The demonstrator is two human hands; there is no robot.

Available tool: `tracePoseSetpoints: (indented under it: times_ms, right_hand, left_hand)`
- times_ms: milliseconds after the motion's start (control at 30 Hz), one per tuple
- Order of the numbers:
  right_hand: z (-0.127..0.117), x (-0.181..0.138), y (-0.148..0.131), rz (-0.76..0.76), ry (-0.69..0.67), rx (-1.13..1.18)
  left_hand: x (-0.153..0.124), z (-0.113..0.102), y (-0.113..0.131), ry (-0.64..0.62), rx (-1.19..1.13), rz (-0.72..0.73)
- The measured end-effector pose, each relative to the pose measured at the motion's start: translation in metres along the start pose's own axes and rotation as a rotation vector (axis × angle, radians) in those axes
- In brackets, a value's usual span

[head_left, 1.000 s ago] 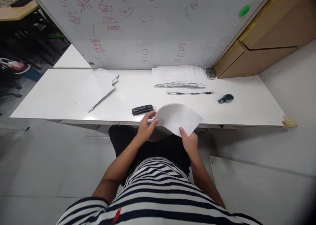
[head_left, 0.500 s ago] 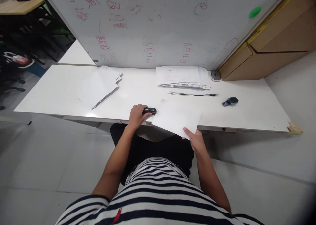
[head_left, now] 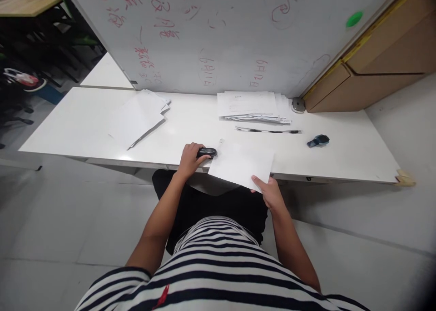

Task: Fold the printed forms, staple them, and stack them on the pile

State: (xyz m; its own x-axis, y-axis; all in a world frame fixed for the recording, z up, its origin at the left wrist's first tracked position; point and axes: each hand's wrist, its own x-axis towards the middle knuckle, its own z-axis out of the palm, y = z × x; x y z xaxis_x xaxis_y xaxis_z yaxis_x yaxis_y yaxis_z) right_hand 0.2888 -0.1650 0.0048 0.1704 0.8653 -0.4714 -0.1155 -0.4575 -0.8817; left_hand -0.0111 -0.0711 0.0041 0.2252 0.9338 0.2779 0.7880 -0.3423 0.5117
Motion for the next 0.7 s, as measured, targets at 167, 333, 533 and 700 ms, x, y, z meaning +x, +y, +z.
tracePoseSetpoints:
  times_ms: [167, 333, 533, 700]
  right_hand:
    - [0.006, -0.002, -0.001, 0.018, -0.016, -0.027]
    - [0.016, 0.002, 0.001, 0.001, -0.058, 0.007]
    - [0.019, 0.008, 0.000, -0.009, -0.034, 0.003]
    - [0.019, 0.010, 0.000, -0.010, -0.053, 0.018]
  left_hand:
    - [0.000, -0.001, 0.003, -0.026, 0.016, -0.029]
    - [-0.002, -0.005, 0.008, -0.041, 0.004, -0.066]
    - [0.012, -0.025, 0.021, -0.117, -0.005, -0.128]
    - [0.057, -0.021, 0.040, -0.129, 0.039, -0.122]
